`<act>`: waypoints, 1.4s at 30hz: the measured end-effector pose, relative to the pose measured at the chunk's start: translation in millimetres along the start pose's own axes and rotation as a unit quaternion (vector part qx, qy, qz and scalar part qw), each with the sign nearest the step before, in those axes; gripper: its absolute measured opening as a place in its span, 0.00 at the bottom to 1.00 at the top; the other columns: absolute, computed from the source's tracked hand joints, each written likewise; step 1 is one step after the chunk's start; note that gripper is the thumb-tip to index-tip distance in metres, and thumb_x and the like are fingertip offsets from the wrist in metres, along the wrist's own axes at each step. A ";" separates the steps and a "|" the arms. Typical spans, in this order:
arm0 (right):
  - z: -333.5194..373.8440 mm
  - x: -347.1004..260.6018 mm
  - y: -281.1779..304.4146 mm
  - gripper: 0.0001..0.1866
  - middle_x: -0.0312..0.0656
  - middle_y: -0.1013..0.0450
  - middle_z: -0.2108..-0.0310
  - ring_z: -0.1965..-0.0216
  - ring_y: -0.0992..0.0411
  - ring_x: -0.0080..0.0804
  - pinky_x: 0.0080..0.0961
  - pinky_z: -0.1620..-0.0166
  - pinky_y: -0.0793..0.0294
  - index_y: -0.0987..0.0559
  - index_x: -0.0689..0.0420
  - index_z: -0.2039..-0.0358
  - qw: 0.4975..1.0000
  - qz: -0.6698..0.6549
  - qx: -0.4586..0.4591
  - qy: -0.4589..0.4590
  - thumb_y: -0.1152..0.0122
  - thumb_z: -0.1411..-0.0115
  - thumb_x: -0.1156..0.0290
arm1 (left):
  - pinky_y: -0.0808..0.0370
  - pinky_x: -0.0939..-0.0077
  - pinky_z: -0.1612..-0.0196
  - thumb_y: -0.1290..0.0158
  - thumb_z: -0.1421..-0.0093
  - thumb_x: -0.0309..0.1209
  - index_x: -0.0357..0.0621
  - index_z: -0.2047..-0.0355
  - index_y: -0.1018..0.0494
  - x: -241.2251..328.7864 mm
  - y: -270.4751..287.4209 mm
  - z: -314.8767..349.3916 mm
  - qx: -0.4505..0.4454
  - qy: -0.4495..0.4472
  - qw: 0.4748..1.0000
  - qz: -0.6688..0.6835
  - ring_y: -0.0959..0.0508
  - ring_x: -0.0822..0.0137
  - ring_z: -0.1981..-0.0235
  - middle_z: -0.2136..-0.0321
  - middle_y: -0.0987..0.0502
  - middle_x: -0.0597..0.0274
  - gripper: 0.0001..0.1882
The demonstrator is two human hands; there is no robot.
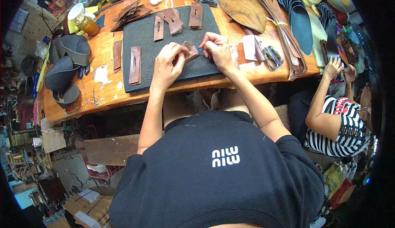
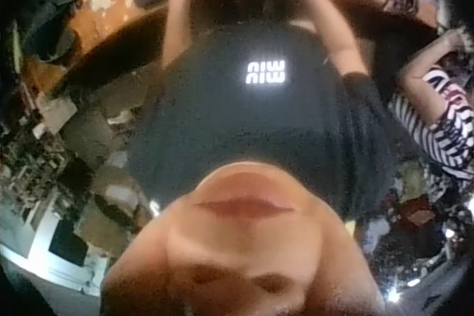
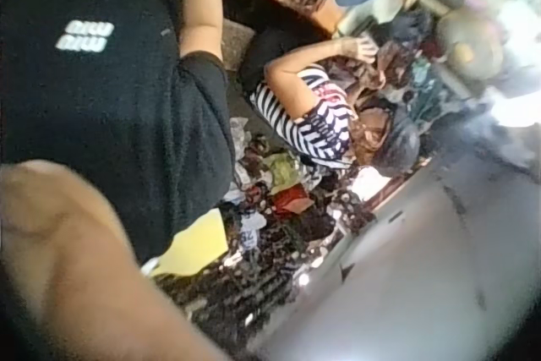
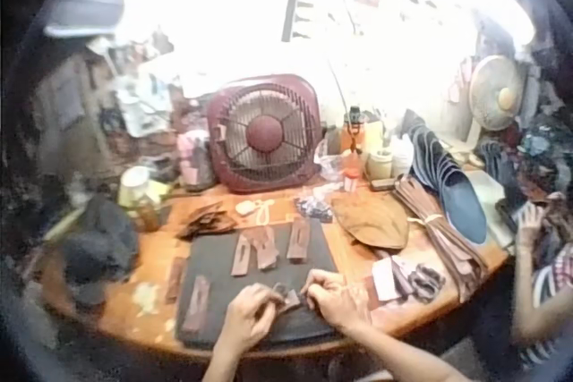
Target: Cleaning and preparing small leather components for shoe assembly.
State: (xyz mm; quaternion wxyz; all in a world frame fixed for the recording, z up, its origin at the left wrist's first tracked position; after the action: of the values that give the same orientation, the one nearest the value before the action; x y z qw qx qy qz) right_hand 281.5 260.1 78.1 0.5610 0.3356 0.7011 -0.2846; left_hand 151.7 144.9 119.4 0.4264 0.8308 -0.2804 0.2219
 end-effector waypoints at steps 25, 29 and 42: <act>0.2 0.6 2.2 0.09 0.33 0.30 0.84 0.83 0.36 0.16 0.16 0.78 0.41 0.22 0.59 0.73 1.000 0.006 0.010 0.020 0.50 0.39 0.74 | 0.23 0.75 0.62 0.32 0.48 0.23 0.40 0.64 0.19 -9.8 -1.1 1.7 0.008 0.025 0.999 0.044 0.19 0.68 0.66 0.67 0.18 0.59 0.11; 0.1 2.0 2.3 0.09 0.33 0.30 0.84 0.83 0.36 0.15 0.16 0.78 0.41 0.22 0.59 0.73 1.000 -0.001 0.008 0.020 0.50 0.39 0.75 | 0.23 0.76 0.62 0.33 0.46 0.24 0.40 0.63 0.19 -10.8 -1.0 2.2 0.001 0.038 0.998 0.048 0.19 0.70 0.66 0.67 0.18 0.60 0.10; -0.4 3.1 5.3 0.09 0.33 0.29 0.83 0.82 0.37 0.15 0.15 0.77 0.41 0.22 0.59 0.73 1.000 -0.017 0.019 0.012 0.50 0.38 0.75 | 0.24 0.70 0.59 0.37 0.44 0.24 0.43 0.62 0.18 -1.7 -2.3 -0.3 -0.004 -0.022 1.000 -0.017 0.20 0.61 0.63 0.64 0.20 0.58 0.08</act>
State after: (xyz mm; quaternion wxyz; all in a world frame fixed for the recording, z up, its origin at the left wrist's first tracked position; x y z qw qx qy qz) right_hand 285.0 264.1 75.0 0.5413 0.3375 0.7078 -0.3036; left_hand 152.0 146.8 117.1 0.4270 0.8386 -0.2767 0.1948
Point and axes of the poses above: each hand's wrist, its own z-axis away from the middle knuckle, its own y-axis out of the back of the hand, x = y × z, the point moved 8 cm from there along -z, towards the middle knuckle
